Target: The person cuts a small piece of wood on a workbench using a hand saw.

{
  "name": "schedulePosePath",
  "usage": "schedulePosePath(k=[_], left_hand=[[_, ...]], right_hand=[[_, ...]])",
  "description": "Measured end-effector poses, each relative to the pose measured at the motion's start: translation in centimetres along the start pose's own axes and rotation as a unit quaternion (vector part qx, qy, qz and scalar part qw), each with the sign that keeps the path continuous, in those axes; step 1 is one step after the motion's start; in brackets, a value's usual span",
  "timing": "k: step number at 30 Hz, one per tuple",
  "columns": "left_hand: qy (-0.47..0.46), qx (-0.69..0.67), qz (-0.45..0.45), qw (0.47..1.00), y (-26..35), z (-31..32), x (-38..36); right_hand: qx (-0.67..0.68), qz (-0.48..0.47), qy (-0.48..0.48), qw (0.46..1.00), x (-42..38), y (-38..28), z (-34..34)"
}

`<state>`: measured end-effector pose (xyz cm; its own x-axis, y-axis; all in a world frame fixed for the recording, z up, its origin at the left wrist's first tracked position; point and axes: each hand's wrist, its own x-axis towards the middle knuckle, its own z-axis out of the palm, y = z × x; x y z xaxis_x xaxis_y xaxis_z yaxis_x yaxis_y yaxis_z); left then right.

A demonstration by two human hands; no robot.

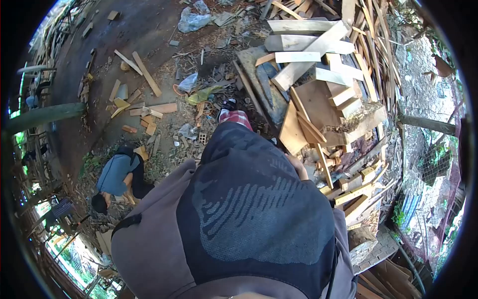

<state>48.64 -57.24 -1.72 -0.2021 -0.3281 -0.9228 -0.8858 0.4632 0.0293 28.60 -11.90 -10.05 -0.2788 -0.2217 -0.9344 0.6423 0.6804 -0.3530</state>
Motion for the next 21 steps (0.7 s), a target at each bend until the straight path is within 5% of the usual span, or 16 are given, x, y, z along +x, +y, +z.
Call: schedulePosePath(k=[2,5,8,12,13,14,17,21], left_hand=[[0.005,0.005,0.008,1.0,0.2,-2.9,2.1],[0.014,0.022,0.019,0.999,1.2,-8.6,5.5],[0.022,0.031,0.039,0.998,2.9,-14.5,8.9],[0.058,0.028,0.002,0.998,-1.7,-23.4,9.7],[0.06,0.025,-0.006,0.998,-2.6,-25.2,9.7],[0.066,0.022,-0.015,0.997,-3.7,-26.7,9.6],[0.069,0.001,-0.013,0.998,-3.9,-27.4,9.7],[0.068,-0.028,-0.002,0.997,-3.5,-24.5,9.4]], right_hand=[[-0.009,0.011,0.017,1.0,0.9,-1.0,1.1],[0.286,0.064,-0.012,0.956,2.1,-2.6,4.3],[0.248,0.034,0.04,0.967,2.5,-4.8,7.5],[-0.058,-0.057,0.157,0.984,1.3,-8.8,10.8],[-0.06,-0.067,0.169,0.981,1.1,-9.2,11.1],[0.115,-0.037,0.164,0.979,0.2,-10.7,11.5],[0.163,-0.084,0.193,0.964,1.5,-10.7,11.8],[0.072,-0.034,0.158,0.984,0.7,-14.1,11.0]])
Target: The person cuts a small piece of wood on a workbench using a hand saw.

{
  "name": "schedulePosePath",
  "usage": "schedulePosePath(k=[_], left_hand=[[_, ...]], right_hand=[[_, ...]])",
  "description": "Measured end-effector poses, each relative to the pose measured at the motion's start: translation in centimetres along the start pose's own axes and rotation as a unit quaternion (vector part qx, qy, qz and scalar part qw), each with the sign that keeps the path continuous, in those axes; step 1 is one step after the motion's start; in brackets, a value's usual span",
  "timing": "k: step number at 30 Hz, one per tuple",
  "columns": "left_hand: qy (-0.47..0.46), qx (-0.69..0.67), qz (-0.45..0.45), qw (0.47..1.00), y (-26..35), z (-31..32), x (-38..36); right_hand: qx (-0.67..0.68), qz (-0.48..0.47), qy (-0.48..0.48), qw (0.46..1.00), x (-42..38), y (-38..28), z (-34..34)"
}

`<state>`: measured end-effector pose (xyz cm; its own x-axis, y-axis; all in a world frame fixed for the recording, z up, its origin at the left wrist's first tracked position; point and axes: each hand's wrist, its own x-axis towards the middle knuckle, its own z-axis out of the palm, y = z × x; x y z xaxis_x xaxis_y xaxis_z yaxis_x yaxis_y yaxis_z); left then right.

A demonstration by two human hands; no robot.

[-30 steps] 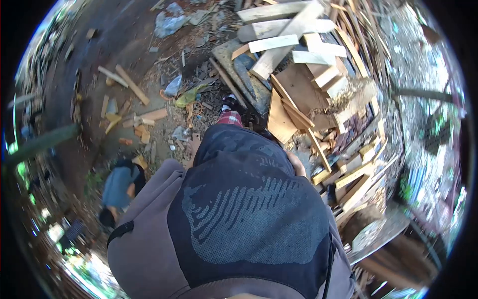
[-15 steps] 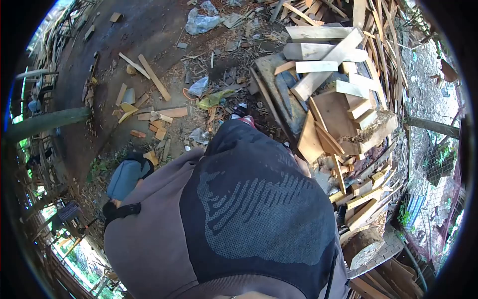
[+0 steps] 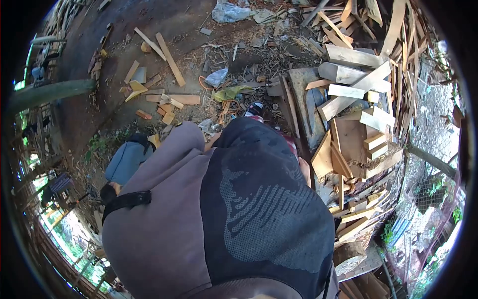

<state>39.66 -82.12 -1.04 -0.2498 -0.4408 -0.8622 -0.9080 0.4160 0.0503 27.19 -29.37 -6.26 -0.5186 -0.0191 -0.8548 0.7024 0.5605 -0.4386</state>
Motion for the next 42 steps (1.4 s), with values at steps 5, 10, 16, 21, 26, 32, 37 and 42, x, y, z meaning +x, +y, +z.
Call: schedulePosePath(k=[5,10,16,21,26,32,37,42], left_hand=[[-0.013,-0.021,-0.016,1.0,-1.7,3.0,-3.6],[-0.044,-0.033,-0.026,0.998,-3.2,6.0,-6.1],[-0.058,-0.033,0.02,0.998,0.3,2.5,-1.3],[-0.025,-0.049,0.009,0.998,-3.1,-6.7,4.8],[0.0,-0.069,-0.064,0.996,-12.9,-16.2,7.7],[-0.015,-0.127,-0.131,0.983,-17.8,-19.2,8.3],[-0.036,-0.195,-0.145,0.969,-15.7,-17.8,8.4],[-0.051,-0.263,-0.149,0.952,-9.0,-17.2,10.8]], right_hand=[[0.185,0.046,-0.107,0.976,8.2,7.3,-1.5],[0.048,0.039,-0.085,0.994,5.4,1.0,-2.2],[-0.028,0.031,-0.052,0.998,5.6,-4.9,-1.3],[-0.073,0.028,-0.032,0.996,7.8,-11.9,1.9],[-0.095,0.011,-0.005,0.995,9.1,-20.8,5.5],[-0.124,-0.018,0.011,0.992,10.7,-30.3,7.5],[-0.182,-0.033,-0.014,0.983,14.8,-38.5,8.7],[-0.28,-0.051,-0.064,0.957,22.6,-48.1,10.0]])
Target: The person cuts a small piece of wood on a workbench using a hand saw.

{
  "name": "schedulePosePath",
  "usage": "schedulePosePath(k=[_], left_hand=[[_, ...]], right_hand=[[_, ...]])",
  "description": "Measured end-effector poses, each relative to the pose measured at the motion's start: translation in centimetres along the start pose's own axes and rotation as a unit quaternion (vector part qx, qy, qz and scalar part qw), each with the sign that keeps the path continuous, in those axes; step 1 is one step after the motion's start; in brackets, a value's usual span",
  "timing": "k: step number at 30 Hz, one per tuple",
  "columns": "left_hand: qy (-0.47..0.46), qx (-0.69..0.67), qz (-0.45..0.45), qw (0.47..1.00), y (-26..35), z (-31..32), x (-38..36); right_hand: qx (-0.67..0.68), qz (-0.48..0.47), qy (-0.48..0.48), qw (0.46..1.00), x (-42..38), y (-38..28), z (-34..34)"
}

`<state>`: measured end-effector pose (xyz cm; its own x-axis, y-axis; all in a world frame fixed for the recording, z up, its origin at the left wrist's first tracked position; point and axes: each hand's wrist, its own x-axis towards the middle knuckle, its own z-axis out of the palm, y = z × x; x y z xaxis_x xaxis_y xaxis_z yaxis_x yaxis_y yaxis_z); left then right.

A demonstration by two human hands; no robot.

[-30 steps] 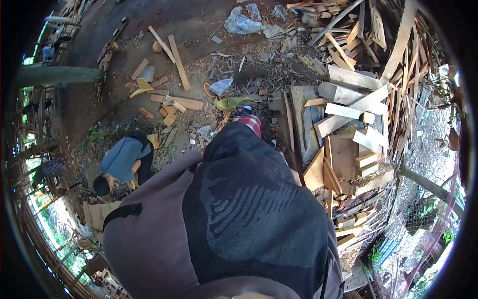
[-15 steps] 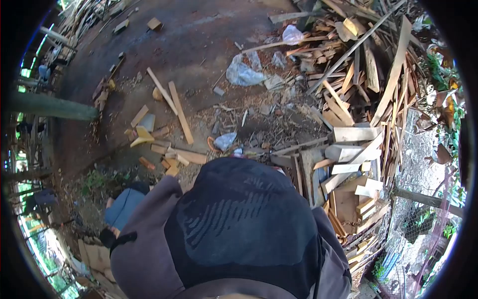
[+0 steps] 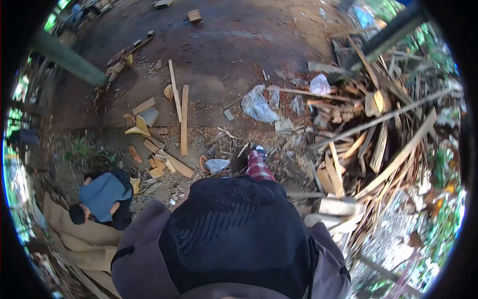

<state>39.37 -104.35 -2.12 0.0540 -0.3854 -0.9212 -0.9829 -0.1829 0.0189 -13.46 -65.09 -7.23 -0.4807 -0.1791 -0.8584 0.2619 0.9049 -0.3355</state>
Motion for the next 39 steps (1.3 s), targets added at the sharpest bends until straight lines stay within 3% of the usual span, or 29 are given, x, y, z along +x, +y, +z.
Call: schedulePosePath(k=[8,11,14,15,16,17,18,19,23,25,30,32,34,36,39], left_hand=[[-0.002,-0.111,-0.004,0.994,13.1,4.3,-1.0],[-0.006,-0.135,0.007,0.991,17.4,5.3,-1.4],[-0.007,-0.164,0.002,0.986,20.1,5.4,-1.9],[-0.004,-0.174,0.002,0.985,21.1,5.0,-1.5],[0.0,-0.184,0.002,0.983,21.9,4.4,-1.2],[0.006,-0.193,0.0,0.981,22.6,3.4,-0.6],[0.012,-0.204,-0.001,0.979,23.1,2.1,0.2],[0.018,-0.213,-0.004,0.977,23.5,0.4,0.8],[0.041,-0.238,-0.031,0.97,23.0,-6.8,3.7],[0.046,-0.242,-0.043,0.968,22.2,-10.9,5.2],[0.056,-0.249,-0.063,0.965,19.8,-21.5,6.7],[0.07,-0.259,-0.072,0.961,18.6,-25.8,6.7],[0.08,-0.269,-0.082,0.956,17.9,-29.3,7.0],[0.091,-0.281,-0.088,0.951,17.9,-32.8,7.0],[0.099,-0.299,-0.086,0.945,20.4,-36.4,8.2]], right_hand=[[-0.152,-0.088,-0.11,0.978,11.5,-15.5,-5.5],[0.034,-0.009,-0.097,0.995,14.8,-20.5,-6.1],[-0.094,-0.065,-0.07,0.991,17.0,-24.8,-7.5],[-0.25,-0.083,-0.085,0.961,16.1,-28.0,-7.9],[-0.211,-0.013,-0.057,0.976,17.4,-28.9,-7.2],[-0.4,-0.108,-0.089,0.906,18.8,-30.3,-6.4],[-0.564,-0.212,-0.082,0.794,21.4,-30.9,-5.6],[-0.614,-0.241,-0.086,0.747,22.7,-32.1,-4.4],[-0.546,-0.193,-0.153,0.801,28.2,-38.4,0.8],[-0.542,-0.206,-0.17,0.797,30.6,-42.3,4.3],[-0.562,-0.423,-0.18,0.688,30.1,-56.5,12.6],[-0.504,-0.294,-0.068,0.81,24.7,-64.3,15.4],[-0.483,-0.33,-0.105,0.804,21.1,-71.5,16.3],[-0.412,-0.362,-0.071,0.833,17.3,-77.3,16.8],[-0.316,-0.35,-0.04,0.881,18.9,-82.1,16.4]])
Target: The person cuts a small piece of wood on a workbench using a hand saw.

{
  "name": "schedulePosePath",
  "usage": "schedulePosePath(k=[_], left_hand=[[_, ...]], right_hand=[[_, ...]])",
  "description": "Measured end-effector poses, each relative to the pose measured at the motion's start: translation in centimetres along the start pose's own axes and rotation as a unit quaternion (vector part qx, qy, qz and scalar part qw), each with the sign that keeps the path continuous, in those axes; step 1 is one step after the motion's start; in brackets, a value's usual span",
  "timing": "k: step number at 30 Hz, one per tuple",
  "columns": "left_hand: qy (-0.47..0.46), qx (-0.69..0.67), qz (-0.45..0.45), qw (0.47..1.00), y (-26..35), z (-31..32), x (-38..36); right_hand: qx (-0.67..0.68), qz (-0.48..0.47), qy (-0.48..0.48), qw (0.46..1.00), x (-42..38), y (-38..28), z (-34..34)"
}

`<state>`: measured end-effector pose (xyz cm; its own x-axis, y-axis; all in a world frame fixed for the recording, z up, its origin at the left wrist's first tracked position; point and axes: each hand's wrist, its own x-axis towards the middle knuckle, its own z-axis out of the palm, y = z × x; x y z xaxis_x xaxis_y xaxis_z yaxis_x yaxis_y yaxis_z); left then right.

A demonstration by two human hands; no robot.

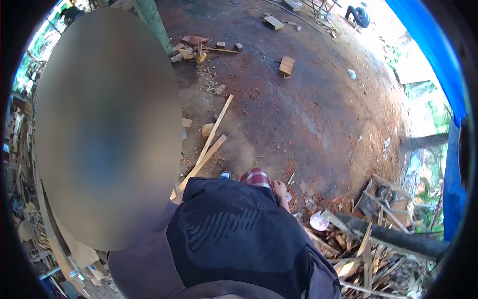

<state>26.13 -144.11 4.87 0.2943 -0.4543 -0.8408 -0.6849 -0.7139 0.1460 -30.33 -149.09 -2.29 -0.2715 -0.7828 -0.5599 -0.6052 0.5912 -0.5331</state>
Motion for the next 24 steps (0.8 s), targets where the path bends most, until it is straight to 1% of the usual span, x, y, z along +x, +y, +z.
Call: schedulePosePath(k=[1,2,4,6,7,10,11,12,13,14,15,16,17,19,21,22,23,24], left_hand=[[0.002,-0.009,-0.002,1.0,0.9,0.0,0.3],[-0.001,-0.017,-0.003,1.0,1.9,0.7,0.5],[-0.003,-0.034,-0.007,0.999,3.9,1.8,0.6],[-0.003,-0.047,-0.01,0.999,6.4,3.2,1.1],[-0.005,-0.052,-0.009,0.999,8.0,3.8,1.3],[-0.012,-0.071,0.003,0.997,14.2,5.9,1.8],[-0.016,-0.078,0.007,0.997,16.4,6.3,2.0],[-0.019,-0.086,0.011,0.996,18.7,6.7,2.3],[-0.021,-0.095,0.018,0.995,20.8,6.9,2.6],[-0.022,-0.101,0.022,0.994,22.9,6.7,2.9],[-0.022,-0.104,0.025,0.994,24.4,6.8,3.8],[-0.018,-0.106,0.032,0.994,26.3,6.7,4.1],[-0.018,-0.107,0.036,0.993,28.0,6.5,4.5],[-0.012,-0.113,0.049,0.992,31.1,6.2,5.4],[-0.002,-0.113,0.056,0.992,32.9,5.8,6.7],[0.011,-0.118,0.072,0.99,34.5,5.1,8.6],[0.039,-0.112,0.098,0.988,36.1,2.8,11.9],[0.068,-0.121,0.124,0.982,38.6,1.1,15.0]], right_hand=[[0.028,0.01,0.005,1.0,1.8,-0.8,-0.8],[0.005,0.024,-0.01,1.0,3.0,-1.1,-1.5],[-0.048,-0.08,-0.018,0.995,7.5,2.1,-1.0],[-0.102,-0.087,-0.065,0.989,11.2,3.0,-2.4],[-0.125,-0.077,-0.088,0.985,12.7,2.3,-3.8],[-0.169,0.004,-0.148,0.974,16.5,-2.2,-9.8],[-0.182,0.023,-0.159,0.97,18.4,-2.9,-11.6],[-0.187,0.022,-0.159,0.969,20.2,-3.8,-13.4],[-0.16,0.026,-0.155,0.975,21.9,-4.4,-14.8],[-0.177,-0.08,-0.117,0.974,26.0,-1.6,-14.7],[-0.07,-0.01,-0.145,0.987,27.2,-3.1,-15.9],[0.036,0.063,-0.175,0.982,27.6,-5.0,-17.0],[0.135,0.14,-0.205,0.959,28.4,-6.4,-17.5],[-0.027,0.038,-0.246,0.968,30.7,-8.2,-17.6],[-0.162,-0.051,-0.265,0.949,33.3,-10.9,-17.2],[-0.206,-0.09,-0.259,0.939,34.7,-12.1,-17.2],[-0.23,-0.13,-0.243,0.933,37.1,-14.7,-16.5],[-0.258,-0.16,-0.223,0.926,39.3,-16.9,-17.5]])
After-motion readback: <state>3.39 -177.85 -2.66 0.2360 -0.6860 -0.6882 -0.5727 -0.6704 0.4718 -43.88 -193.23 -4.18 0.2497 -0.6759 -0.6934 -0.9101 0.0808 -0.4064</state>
